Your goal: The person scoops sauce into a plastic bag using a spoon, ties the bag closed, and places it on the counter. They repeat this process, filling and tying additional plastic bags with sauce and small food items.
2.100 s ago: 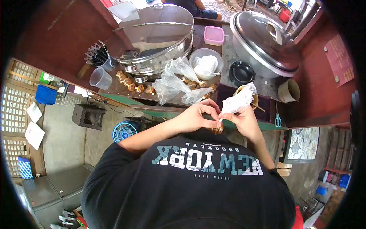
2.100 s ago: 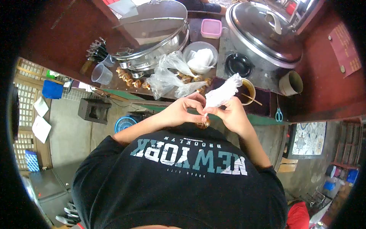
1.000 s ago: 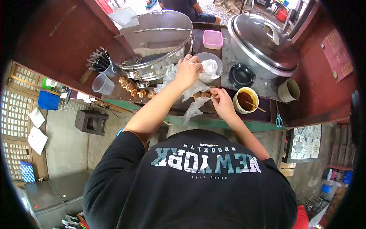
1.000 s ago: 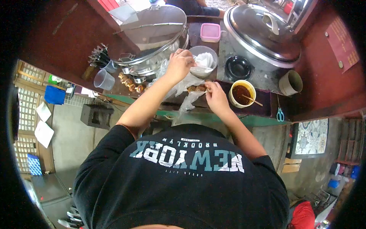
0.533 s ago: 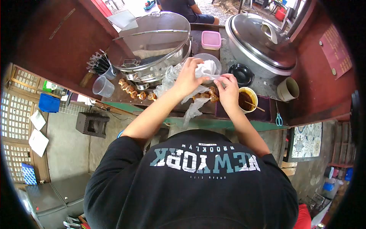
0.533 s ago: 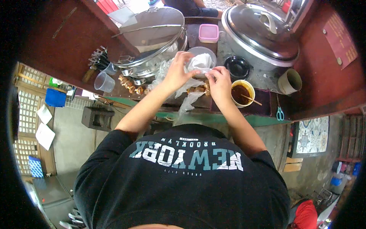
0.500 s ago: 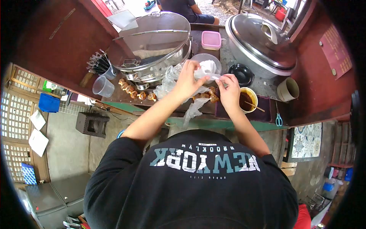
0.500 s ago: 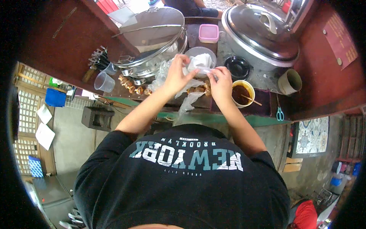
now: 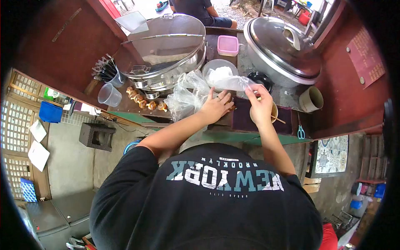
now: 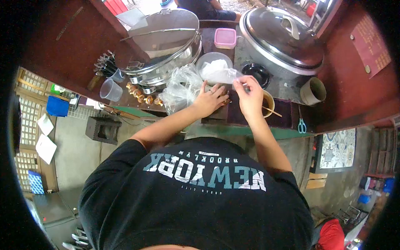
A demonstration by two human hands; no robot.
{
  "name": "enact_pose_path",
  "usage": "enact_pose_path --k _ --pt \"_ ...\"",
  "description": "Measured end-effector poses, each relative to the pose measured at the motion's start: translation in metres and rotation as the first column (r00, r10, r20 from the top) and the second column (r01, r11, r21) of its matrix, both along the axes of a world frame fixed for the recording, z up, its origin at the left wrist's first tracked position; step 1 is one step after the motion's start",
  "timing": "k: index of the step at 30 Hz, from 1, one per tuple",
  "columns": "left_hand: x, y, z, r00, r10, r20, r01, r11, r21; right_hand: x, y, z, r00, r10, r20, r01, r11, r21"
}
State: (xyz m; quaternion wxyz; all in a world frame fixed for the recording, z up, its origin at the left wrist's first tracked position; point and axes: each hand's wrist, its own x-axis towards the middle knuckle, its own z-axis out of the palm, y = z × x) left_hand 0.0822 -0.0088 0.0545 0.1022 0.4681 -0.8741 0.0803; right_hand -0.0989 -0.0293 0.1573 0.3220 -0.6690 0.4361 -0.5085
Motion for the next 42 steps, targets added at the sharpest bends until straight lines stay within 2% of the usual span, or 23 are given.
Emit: enact_pose_path --k 3,8,10,11,13,14,17,19,20,22,23,26,29,31,32,34,38,41,42 --pt "0.003 0.001 -0.002 1.0 0.002 -0.011 -0.002 1.0 -0.005 -0.008 0.007 0.004 0.991 0.07 -0.118 -0.1 0.956 -0.277" --pt "0.008 -0.002 -0.012 1.0 -0.019 -0.022 0.018 0.998 -0.054 -0.019 0.031 0.015 0.869 0.408 -0.279 -0.444 0.893 -0.075" --pt "0.01 -0.014 -0.021 0.998 -0.038 -0.041 0.034 0.995 -0.099 -0.019 0.039 0.02 0.866 0.388 -0.316 -0.43 0.9 -0.074" --pt "0.012 -0.02 -0.025 0.995 -0.057 -0.083 0.055 0.998 -0.02 -0.018 0.044 0.024 0.869 0.373 -0.325 -0.412 0.909 -0.058" --pt "0.018 -0.028 -0.02 0.982 -0.08 -0.171 0.104 0.985 0.135 -0.016 0.049 0.027 0.899 0.307 -0.312 -0.333 0.943 -0.031" --pt "0.019 -0.029 -0.018 0.991 -0.093 -0.098 0.091 0.995 -0.026 -0.016 0.051 0.028 0.912 0.274 -0.306 -0.293 0.956 -0.018" --pt "0.019 -0.023 -0.006 0.957 -0.141 -0.255 0.106 0.983 -0.148 -0.021 0.055 0.028 0.971 0.212 -0.109 -0.189 0.963 0.193" --pt "0.019 -0.012 0.001 0.976 -0.124 -0.177 0.102 0.986 -0.131 -0.028 0.054 0.027 0.992 0.085 -0.088 -0.067 0.98 0.189" --pt "0.02 -0.006 0.004 0.984 -0.116 -0.138 0.1 0.988 -0.121 -0.034 0.05 0.027 0.998 0.069 -0.007 -0.066 0.974 0.216" --pt "0.02 0.006 0.012 0.999 -0.029 -0.033 0.031 0.997 0.07 -0.037 0.051 0.041 0.985 0.036 0.172 -0.079 0.964 0.255" --pt "0.021 0.009 0.014 1.0 0.008 0.025 -0.012 0.987 0.16 -0.04 0.05 0.044 0.982 0.041 0.183 -0.087 0.965 0.249" --pt "0.028 0.004 -0.005 0.998 0.036 0.043 -0.038 0.997 0.06 -0.044 0.052 0.048 0.965 0.042 0.259 -0.117 0.952 0.282" --pt "0.028 0.007 0.008 0.997 0.07 0.018 -0.072 0.993 0.095 -0.041 0.057 0.055 0.96 0.045 0.277 -0.127 0.95 0.285" --pt "0.029 0.008 0.003 0.997 0.077 0.006 -0.077 0.996 0.04 -0.041 0.062 0.063 0.96 0.059 0.275 -0.14 0.948 0.286" --pt "0.03 0.008 0.0 0.997 0.079 0.001 -0.079 0.997 0.014 -0.044 0.065 0.068 0.944 0.111 0.311 -0.206 0.934 0.291" --pt "0.03 0.007 0.006 0.993 0.113 0.036 -0.115 0.991 0.066 -0.054 0.073 0.076 0.9 0.206 0.384 -0.331 0.896 0.295" --pt "0.032 0.007 0.003 0.99 0.143 0.005 -0.142 0.987 0.079 -0.057 0.08 0.092 0.891 0.309 0.332 -0.43 0.808 0.402" --pt "0.031 0.01 0.007 0.988 0.154 -0.03 -0.151 0.983 0.102 -0.049 0.081 0.076 0.901 0.312 0.301 -0.428 0.751 0.503" --pt "0.03 0.012 0.008 0.988 0.131 -0.081 -0.128 0.991 0.04 -0.045 0.081 0.07 0.902 0.336 0.27 -0.43 0.749 0.505"
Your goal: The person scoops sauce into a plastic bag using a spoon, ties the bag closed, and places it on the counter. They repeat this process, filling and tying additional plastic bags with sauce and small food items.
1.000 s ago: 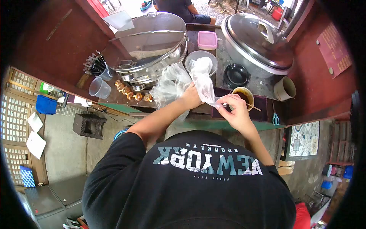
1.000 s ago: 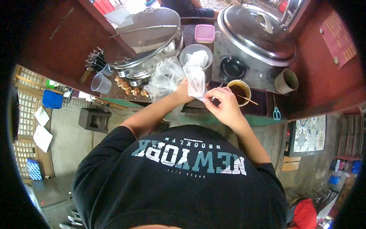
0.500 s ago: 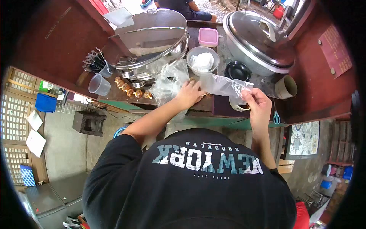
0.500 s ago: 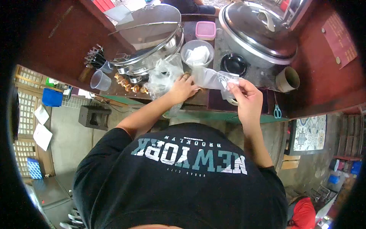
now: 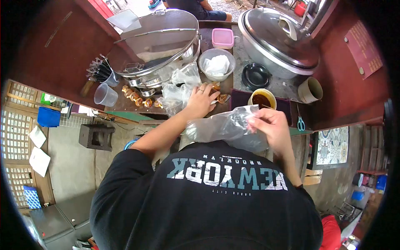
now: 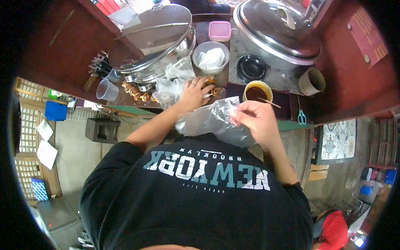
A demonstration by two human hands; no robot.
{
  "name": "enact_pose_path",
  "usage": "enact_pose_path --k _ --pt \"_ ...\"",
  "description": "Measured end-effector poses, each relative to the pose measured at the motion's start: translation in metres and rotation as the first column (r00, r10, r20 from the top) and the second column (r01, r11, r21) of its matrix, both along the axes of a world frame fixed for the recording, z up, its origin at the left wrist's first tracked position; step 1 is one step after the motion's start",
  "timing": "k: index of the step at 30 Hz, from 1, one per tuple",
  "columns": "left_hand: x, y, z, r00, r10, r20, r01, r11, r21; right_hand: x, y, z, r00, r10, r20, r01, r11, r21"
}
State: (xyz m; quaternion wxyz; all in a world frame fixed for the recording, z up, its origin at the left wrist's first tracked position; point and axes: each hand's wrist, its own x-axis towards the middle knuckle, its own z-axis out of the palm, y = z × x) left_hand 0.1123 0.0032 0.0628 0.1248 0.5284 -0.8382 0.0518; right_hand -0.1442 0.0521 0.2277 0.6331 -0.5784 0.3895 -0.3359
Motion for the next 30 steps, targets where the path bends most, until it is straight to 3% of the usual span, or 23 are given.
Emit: enact_pose_path --k 2,5,6,7,8,9,11,12,13,15,18,21,24,26,29,30 --pt "-0.003 0.005 0.003 0.996 -0.045 -0.08 0.034 0.99 -0.136 0.01 0.001 -0.004 0.998 -0.019 -0.06 0.024 0.996 0.087" --pt "0.005 0.015 0.018 0.855 -0.144 -0.497 0.154 0.988 -0.022 0.016 -0.002 -0.039 0.997 -0.072 -0.003 0.072 0.99 0.124" --pt "0.007 0.022 0.028 0.761 -0.051 -0.647 0.084 0.996 0.02 0.017 -0.004 -0.049 0.996 -0.087 0.021 0.084 0.988 0.127" --pt "0.01 0.027 0.039 0.521 0.09 -0.849 0.053 0.989 0.138 0.019 -0.006 -0.055 0.993 -0.109 0.042 0.102 0.984 0.144" --pt "0.013 0.031 0.051 0.226 0.238 -0.945 0.059 0.965 0.257 0.021 -0.008 -0.06 0.989 -0.13 0.063 0.119 0.98 0.161" --pt "0.016 0.036 0.066 -0.09 0.376 -0.922 0.101 0.925 0.367 0.023 -0.01 -0.065 0.985 -0.152 0.084 0.135 0.974 0.18" --pt "0.017 0.051 0.112 -0.298 0.362 -0.883 0.207 0.928 0.31 0.026 -0.015 -0.068 0.976 -0.188 0.107 0.163 0.965 0.205" --pt "0.012 0.062 0.13 -0.144 0.419 -0.896 0.298 0.882 0.364 0.028 -0.018 -0.066 0.974 -0.201 0.101 0.172 0.955 0.242" --pt "0.005 0.069 0.139 0.142 0.396 -0.907 0.364 0.831 0.42 0.031 -0.02 -0.065 0.973 -0.21 0.096 0.176 0.944 0.28" --pt "-0.022 0.073 0.142 0.47 0.442 -0.764 0.332 0.714 0.617 0.039 -0.021 -0.067 0.967 -0.197 0.161 0.148 0.95 0.274" --pt "-0.037 0.068 0.13 0.664 0.356 -0.658 0.151 0.797 0.584 0.047 -0.02 -0.059 0.972 -0.153 0.18 0.103 0.96 0.259" --pt "-0.039 0.065 0.114 0.606 0.378 -0.699 0.13 0.82 0.557 0.049 -0.02 -0.073 0.97 -0.089 0.224 0.045 0.98 0.193" --pt "-0.029 0.068 0.109 0.493 0.466 -0.735 0.317 0.69 0.651 0.049 -0.017 -0.072 0.981 -0.043 0.188 -0.002 0.972 0.236" --pt "-0.022 0.071 0.088 0.089 0.668 -0.739 0.485 0.618 0.618 0.046 -0.018 -0.078 0.985 -0.014 0.175 -0.024 0.976 0.215" --pt "-0.008 0.068 0.091 -0.521 0.755 -0.397 0.683 0.648 0.336 0.038 -0.025 -0.104 0.998 0.061 -0.032 -0.055 0.985 0.161" --pt "-0.001 0.065 0.09 -0.52 0.794 -0.316 0.723 0.606 0.332 0.04 -0.024 -0.1 0.973 0.101 -0.209 -0.076 0.99 0.122"
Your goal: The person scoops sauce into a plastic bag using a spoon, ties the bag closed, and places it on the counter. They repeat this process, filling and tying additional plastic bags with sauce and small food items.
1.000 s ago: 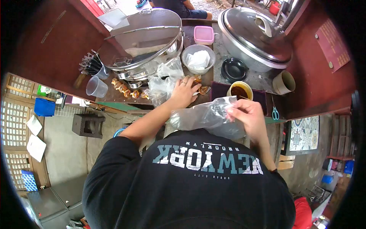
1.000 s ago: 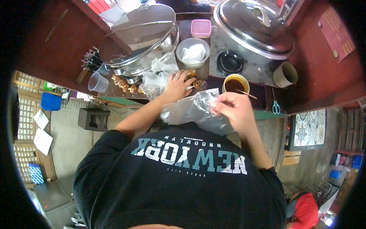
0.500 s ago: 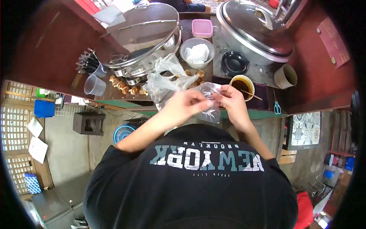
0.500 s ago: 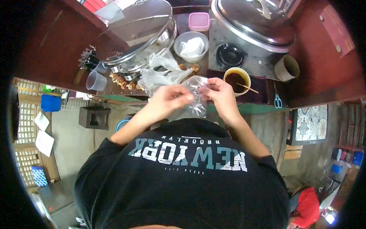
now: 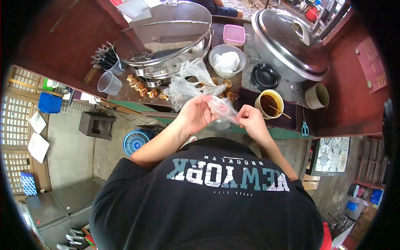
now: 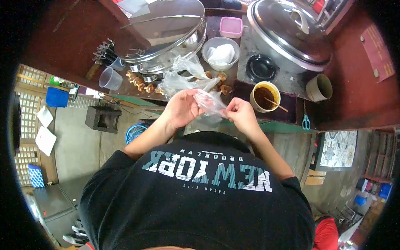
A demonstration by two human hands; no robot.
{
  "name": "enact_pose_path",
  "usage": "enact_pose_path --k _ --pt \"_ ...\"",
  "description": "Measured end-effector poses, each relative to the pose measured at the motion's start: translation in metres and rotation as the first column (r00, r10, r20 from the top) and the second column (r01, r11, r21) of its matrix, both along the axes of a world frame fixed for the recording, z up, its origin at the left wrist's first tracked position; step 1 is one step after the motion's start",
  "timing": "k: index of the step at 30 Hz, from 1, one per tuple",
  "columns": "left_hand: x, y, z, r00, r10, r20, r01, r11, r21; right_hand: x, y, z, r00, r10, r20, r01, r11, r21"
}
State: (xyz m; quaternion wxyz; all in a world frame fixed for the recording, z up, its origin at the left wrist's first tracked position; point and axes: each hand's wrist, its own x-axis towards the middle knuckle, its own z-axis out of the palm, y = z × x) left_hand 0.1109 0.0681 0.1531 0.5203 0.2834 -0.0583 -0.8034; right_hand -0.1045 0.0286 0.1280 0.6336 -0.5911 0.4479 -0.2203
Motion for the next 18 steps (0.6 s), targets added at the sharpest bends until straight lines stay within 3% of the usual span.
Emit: enact_pose_path --k 1,3,4,5,7,8,11,12,13,15,18 --pt "0.005 -0.002 -0.002 0.998 -0.028 -0.063 0.031 0.998 0.062 0.0 0.001 -0.003 0.995 0.009 -0.103 -0.019 0.996 -0.092" --pt "0.007 -0.003 -0.044 0.983 -0.073 -0.171 0.044 0.985 -0.169 0.003 0.002 -0.013 0.953 0.0 -0.304 -0.085 0.96 -0.266" --pt "0.003 -0.005 -0.039 0.97 -0.107 -0.218 0.043 0.959 -0.282 0.011 0.009 0.008 0.978 -0.048 -0.204 -0.03 0.931 -0.363" --pt "-0.01 0.001 -0.034 0.916 -0.015 0.401 0.1 0.976 -0.192 0.017 0.011 0.011 0.982 -0.048 -0.185 -0.048 0.875 -0.482" --pt "-0.024 0.005 -0.028 0.635 0.096 0.767 0.334 0.861 -0.384 0.022 0.013 0.013 0.988 -0.042 -0.148 -0.074 0.718 -0.693" --pt "-0.028 0.006 -0.023 0.442 0.132 0.887 0.457 0.818 -0.349 0.021 0.012 0.016 0.971 0.014 -0.238 -0.164 0.762 -0.627" --pt "-0.03 0.003 -0.009 -0.145 0.254 0.956 0.442 0.882 -0.167 0.013 0.002 0.002 0.999 0.038 -0.029 -0.044 0.972 -0.23" --pt "-0.025 0.001 -0.013 -0.243 0.338 0.909 0.41 0.885 -0.22 0.014 -0.001 0.006 0.947 -0.022 0.32 0.017 1.0 0.019" --pt "-0.021 -0.001 -0.017 -0.251 0.374 0.893 0.375 0.888 -0.266 0.016 0.004 0.021 0.812 -0.251 0.527 0.056 0.932 0.357" --pt "-0.013 -0.004 -0.022 -0.266 0.441 0.857 0.309 0.881 -0.358 0.008 -0.005 0.019 0.652 -0.266 0.71 -0.173 0.859 0.481" --pt "-0.006 -0.006 -0.016 -0.195 0.404 0.894 0.228 0.905 -0.359 0.009 -0.003 0.018 0.937 -0.018 0.35 -0.005 0.998 0.063"
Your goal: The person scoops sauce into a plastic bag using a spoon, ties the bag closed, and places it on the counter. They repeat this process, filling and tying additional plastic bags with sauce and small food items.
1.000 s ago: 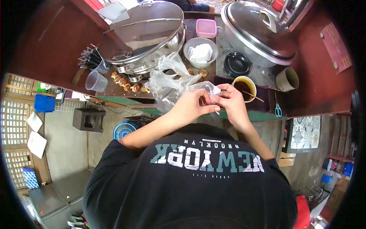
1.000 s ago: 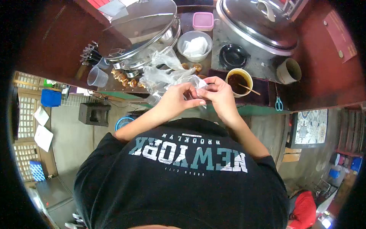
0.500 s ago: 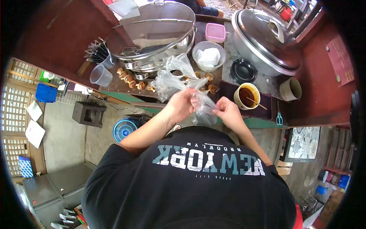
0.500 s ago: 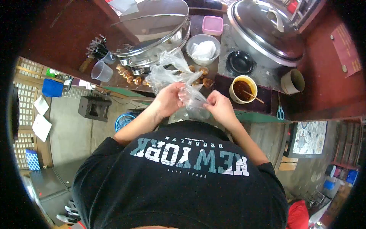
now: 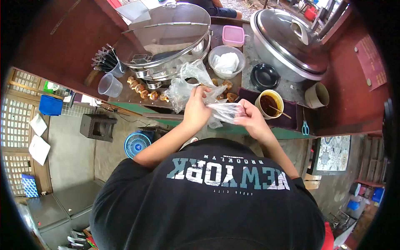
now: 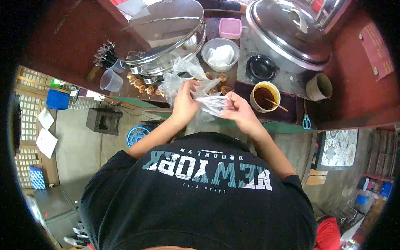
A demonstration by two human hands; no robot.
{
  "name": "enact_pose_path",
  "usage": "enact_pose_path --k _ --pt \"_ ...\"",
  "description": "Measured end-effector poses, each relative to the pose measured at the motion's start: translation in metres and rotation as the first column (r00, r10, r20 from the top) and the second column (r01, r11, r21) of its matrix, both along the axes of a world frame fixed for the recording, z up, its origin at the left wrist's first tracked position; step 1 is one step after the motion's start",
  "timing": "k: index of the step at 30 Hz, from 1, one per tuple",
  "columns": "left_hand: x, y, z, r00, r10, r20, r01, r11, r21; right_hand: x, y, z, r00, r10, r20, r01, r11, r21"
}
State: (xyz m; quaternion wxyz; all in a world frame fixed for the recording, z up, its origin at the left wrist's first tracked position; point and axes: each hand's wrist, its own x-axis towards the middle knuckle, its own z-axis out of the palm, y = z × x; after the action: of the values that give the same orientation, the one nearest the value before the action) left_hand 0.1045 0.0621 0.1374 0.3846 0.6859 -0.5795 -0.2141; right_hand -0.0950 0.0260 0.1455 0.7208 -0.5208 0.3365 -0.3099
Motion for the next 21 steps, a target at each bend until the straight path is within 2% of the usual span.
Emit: enact_pose_path --k 1,2,3,5,7,8,11,12,13,14,15,16,17,18,19,20,21 --pt "0.0 0.001 0.005 1.0 0.014 -0.023 -0.013 0.999 0.031 0.001 0.001 -0.001 0.965 -0.073 -0.253 0.018 0.977 -0.211" --pt "-0.001 0.002 0.011 0.996 0.009 -0.093 0.0 0.996 0.089 0.003 0.001 -0.001 0.862 -0.191 -0.469 -0.021 0.912 -0.41" --pt "-0.003 0.005 0.01 1.0 -0.023 0.0 0.023 0.999 0.022 0.003 0.001 -0.002 0.705 -0.342 -0.622 -0.112 0.812 -0.573" --pt "-0.005 0.009 0.011 0.979 -0.067 0.191 0.09 0.989 -0.114 0.004 -0.003 -0.01 0.679 -0.48 -0.556 -0.056 0.72 -0.692" --pt "-0.007 0.01 0.014 0.978 -0.049 0.202 0.096 0.969 -0.227 0.008 -0.005 -0.008 0.608 -0.604 -0.515 0.006 0.653 -0.757" --pt "-0.007 0.01 0.015 0.978 -0.039 0.206 0.097 0.955 -0.282 0.011 -0.005 -0.005 0.616 -0.653 -0.441 0.147 0.645 -0.75" --pt "0.0 0.005 0.006 1.0 -0.017 0.022 0.021 0.981 -0.194 -0.006 -0.014 -0.02 0.842 -0.415 -0.344 0.12 0.767 -0.63" --pt "0.001 0.005 0.007 0.996 -0.031 -0.078 0.023 0.995 -0.1 -0.005 -0.014 -0.022 0.933 -0.301 -0.196 0.213 0.904 -0.371" --pt "0.002 0.005 0.007 0.983 -0.037 -0.178 0.036 0.999 -0.007 -0.005 -0.014 -0.023 0.974 -0.229 -0.006 0.227 0.971 -0.072" --pt "0.002 0.004 0.007 0.96 -0.034 -0.277 0.06 0.995 0.085 -0.005 -0.014 -0.024 0.958 -0.207 0.198 0.161 0.961 0.227" --pt "0.003 0.002 -0.001 0.786 -0.046 -0.617 0.135 0.986 0.099 -0.005 -0.014 -0.025 0.89 -0.238 0.39 0.021 0.874 0.486" --pt "0.006 -0.003 -0.014 0.498 -0.033 -0.867 0.209 0.974 0.083 -0.005 -0.016 -0.025 0.866 -0.224 0.448 -0.035 0.865 0.501" --pt "0.009 -0.007 -0.025 0.139 0.003 -0.99 0.271 0.962 0.041 -0.007 -0.02 -0.025 0.837 -0.212 0.504 -0.092 0.854 0.512" --pt "0.016 -0.006 -0.009 -0.145 0.069 -0.987 0.391 0.92 0.007 -0.008 -0.024 -0.025 0.805 -0.2 0.559 -0.15 0.843 0.517" --pt "0.014 -0.006 0.006 -0.211 0.054 -0.976 0.387 0.921 -0.033 -0.006 -0.025 -0.02 0.768 -0.19 0.611 -0.208 0.829 0.519" --pt "0.012 -0.006 0.02 -0.276 0.039 -0.96 0.381 0.922 -0.072 -0.001 -0.023 -0.016 0.875 -0.194 0.444 -0.016 0.904 0.426" --pt "0.01 -0.006 0.026 -0.34 0.025 -0.94 0.373 0.921 -0.11 -0.002 -0.026 -0.022 0.979 -0.124 0.164 0.091 0.977 0.195"
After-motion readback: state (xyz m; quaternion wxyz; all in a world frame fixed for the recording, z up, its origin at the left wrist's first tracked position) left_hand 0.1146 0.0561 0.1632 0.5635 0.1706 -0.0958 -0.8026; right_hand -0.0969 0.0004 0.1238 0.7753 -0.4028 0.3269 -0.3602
